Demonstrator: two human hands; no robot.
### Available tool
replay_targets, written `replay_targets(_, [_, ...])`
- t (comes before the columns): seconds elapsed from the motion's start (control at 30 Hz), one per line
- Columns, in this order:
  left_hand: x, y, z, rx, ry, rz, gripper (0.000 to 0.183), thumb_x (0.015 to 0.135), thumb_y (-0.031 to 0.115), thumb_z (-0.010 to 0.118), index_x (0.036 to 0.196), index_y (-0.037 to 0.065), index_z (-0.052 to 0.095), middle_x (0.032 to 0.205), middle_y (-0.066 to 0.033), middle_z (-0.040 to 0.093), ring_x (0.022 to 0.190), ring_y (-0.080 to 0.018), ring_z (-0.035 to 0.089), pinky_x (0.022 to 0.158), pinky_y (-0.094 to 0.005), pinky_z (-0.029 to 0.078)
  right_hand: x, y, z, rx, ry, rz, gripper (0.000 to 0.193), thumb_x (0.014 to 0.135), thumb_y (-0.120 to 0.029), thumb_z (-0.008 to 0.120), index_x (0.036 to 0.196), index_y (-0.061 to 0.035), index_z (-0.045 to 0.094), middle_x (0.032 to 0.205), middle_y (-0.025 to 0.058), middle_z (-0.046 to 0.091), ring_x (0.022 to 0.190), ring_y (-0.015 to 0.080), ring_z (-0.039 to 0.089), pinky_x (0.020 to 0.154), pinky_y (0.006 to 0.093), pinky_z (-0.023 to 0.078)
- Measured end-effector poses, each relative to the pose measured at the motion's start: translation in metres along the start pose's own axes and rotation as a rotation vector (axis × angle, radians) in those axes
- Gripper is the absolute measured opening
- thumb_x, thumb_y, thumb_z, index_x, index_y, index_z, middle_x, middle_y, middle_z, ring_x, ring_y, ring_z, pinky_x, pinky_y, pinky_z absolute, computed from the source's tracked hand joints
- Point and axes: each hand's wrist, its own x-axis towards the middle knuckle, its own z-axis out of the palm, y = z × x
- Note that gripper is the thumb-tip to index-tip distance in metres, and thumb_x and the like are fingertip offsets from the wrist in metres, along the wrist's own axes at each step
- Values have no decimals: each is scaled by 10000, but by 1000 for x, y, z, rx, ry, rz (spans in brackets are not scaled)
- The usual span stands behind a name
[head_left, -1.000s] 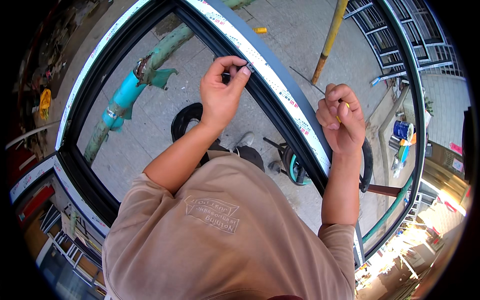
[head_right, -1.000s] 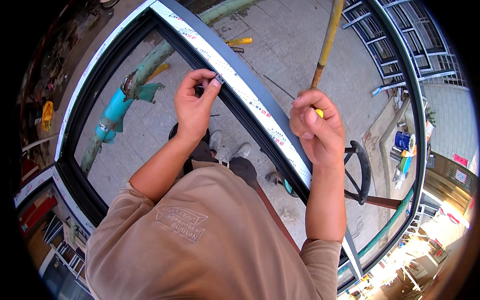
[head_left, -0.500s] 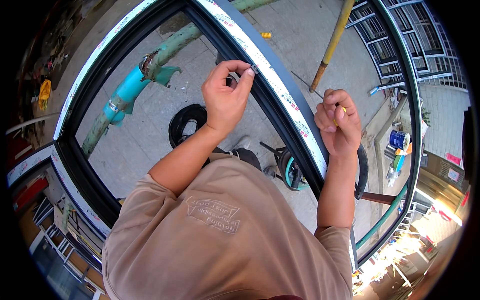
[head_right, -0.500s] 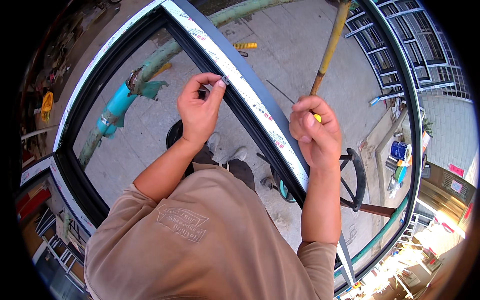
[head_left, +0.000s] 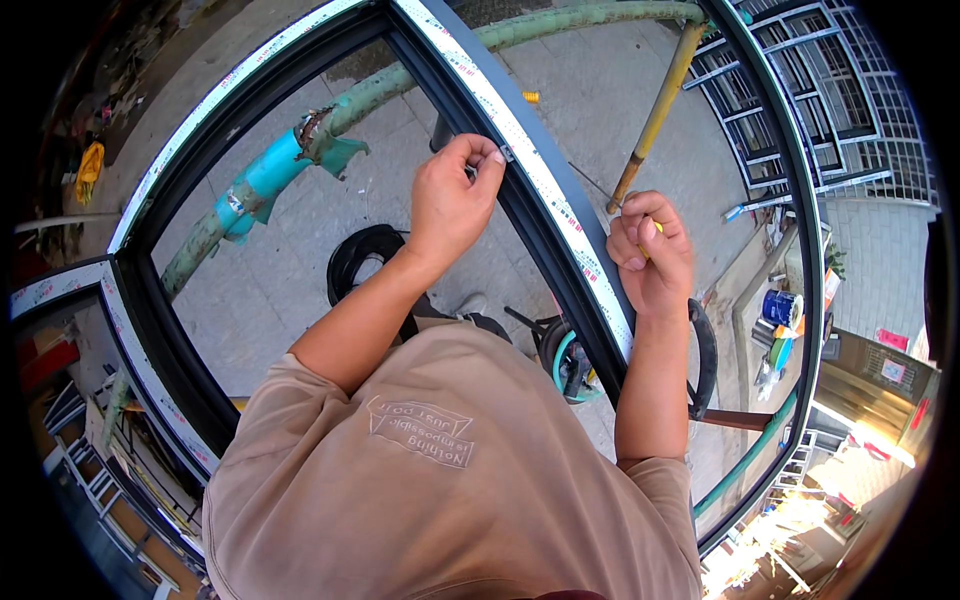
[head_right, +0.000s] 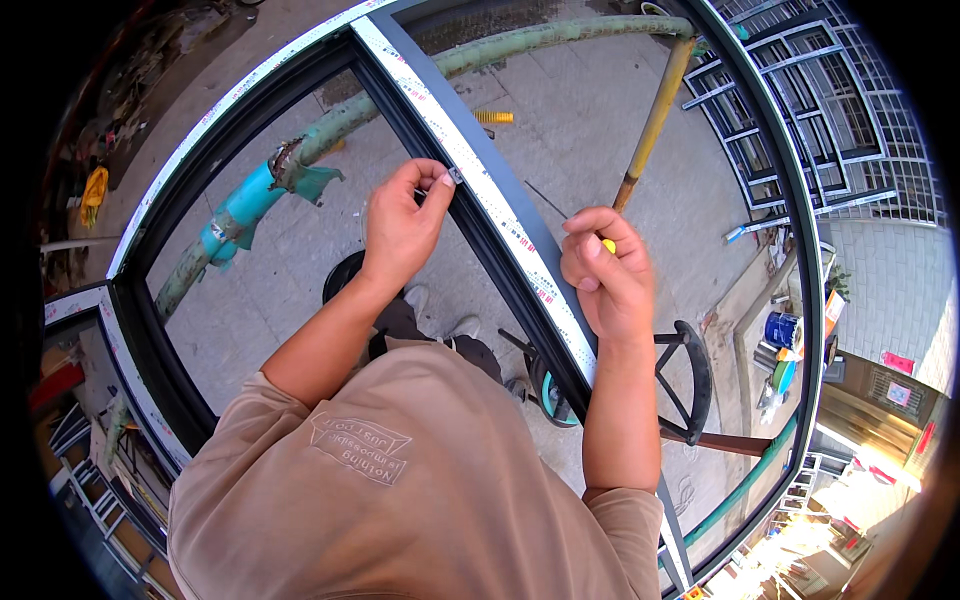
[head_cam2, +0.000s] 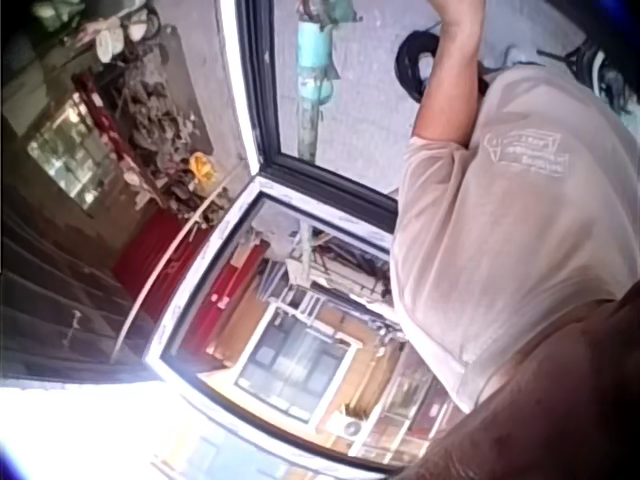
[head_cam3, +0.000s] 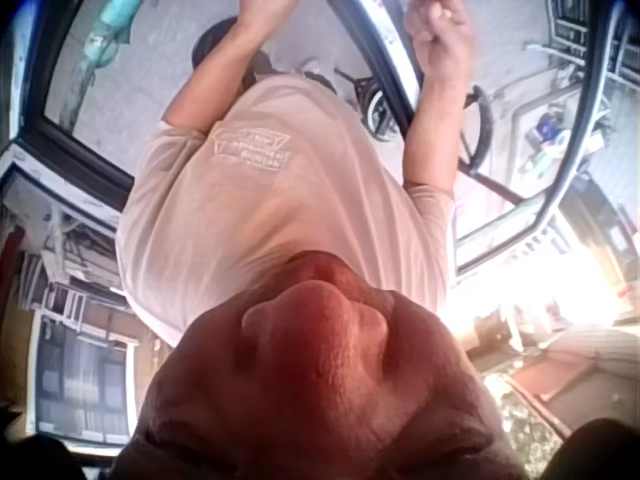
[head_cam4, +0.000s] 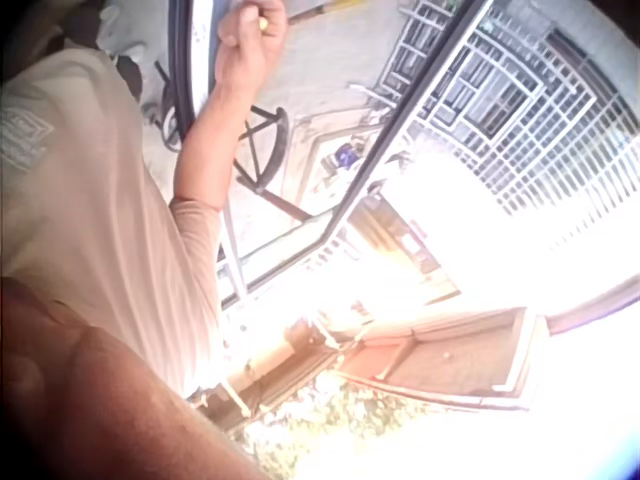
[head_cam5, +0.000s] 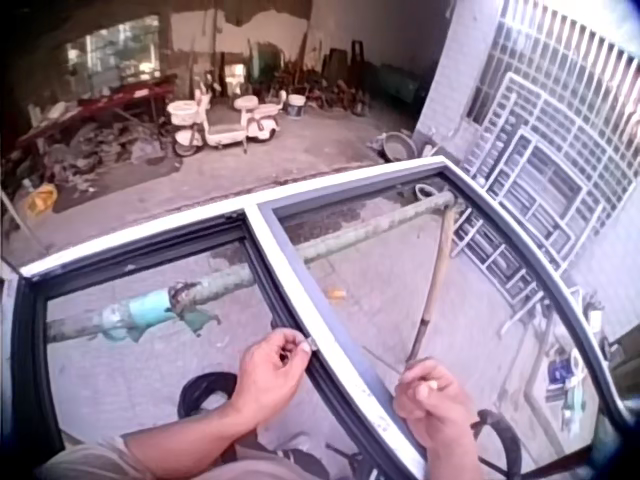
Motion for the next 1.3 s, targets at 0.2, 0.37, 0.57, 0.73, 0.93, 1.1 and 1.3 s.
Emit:
replay_targets(0.2, [-1, 14, -7, 69, -80, 11, 186, 967, 134, 802, 1092, 25, 718, 857, -43, 710, 735, -130, 640, 683, -311, 512, 1, 2, 0, 3, -7, 10, 255, 1076, -180, 722, 1234, 16, 679, 801, -63, 484, 665, 47, 381, 613, 252, 295])
replay_targets(0.37, [4, 2, -5, 45, -60, 143, 194, 943, 104, 827, 1079, 42, 702, 820, -16, 655, 706, -103, 593, 644, -293, 486, 0, 0, 2, 0, 7, 11, 231, 1048, -121, 714, 1233, 14, 678, 816, -56, 502, 661, 50, 393, 611, 252, 303])
replay_targets(0.57, [6, -1, -6, 23, -22, 163, 230, 928, 109, 863, 1081, 45, 704, 818, -8, 651, 705, -103, 582, 644, -285, 483, 1, -2, 4, 25, 8, 9, 227, 1028, -92, 709, 1227, 12, 675, 852, -38, 534, 663, 51, 398, 608, 250, 305])
replay_targets(0.73, [8, -8, -3, -33, 22, 172, 264, 908, 119, 892, 1085, 48, 709, 820, 2, 656, 718, -88, 580, 656, -276, 486, 2, -2, 2, 12, -7, 4, 225, 1032, -93, 704, 1234, 3, 676, 867, -32, 543, 667, 50, 395, 612, 251, 305])
replay_targets(0.93, [12, -6, -4, -57, 15, 110, 292, 885, 119, 922, 1099, 41, 740, 830, 11, 672, 736, -80, 591, 678, -271, 492, 4, -1, -4, -8, -13, -1, 234, 1043, -103, 698, 1252, 0, 676, 868, -33, 540, 669, 49, 392, 614, 250, 305])
replay_targets(1.1, [11, -10, -3, -148, -2, 23, 275, 872, 126, 940, 1086, 30, 796, 849, 6, 694, 784, -87, 623, 713, -273, 504, 4, 0, -5, -18, -3, -3, 238, 1049, -107, 699, 1256, 6, 672, 866, -33, 538, 670, 49, 393, 614, 245, 310])
replay_targets(1.3, [9, -10, -3, -78, 61, 190, 239, 847, 117, 954, 1027, 13, 835, 880, -12, 753, 812, -90, 661, 717, -280, 506, 4, -1, -4, -25, 2, -5, 239, 1050, -107, 705, 1257, 8, 671, 869, -34, 541, 666, 48, 396, 613, 242, 313])
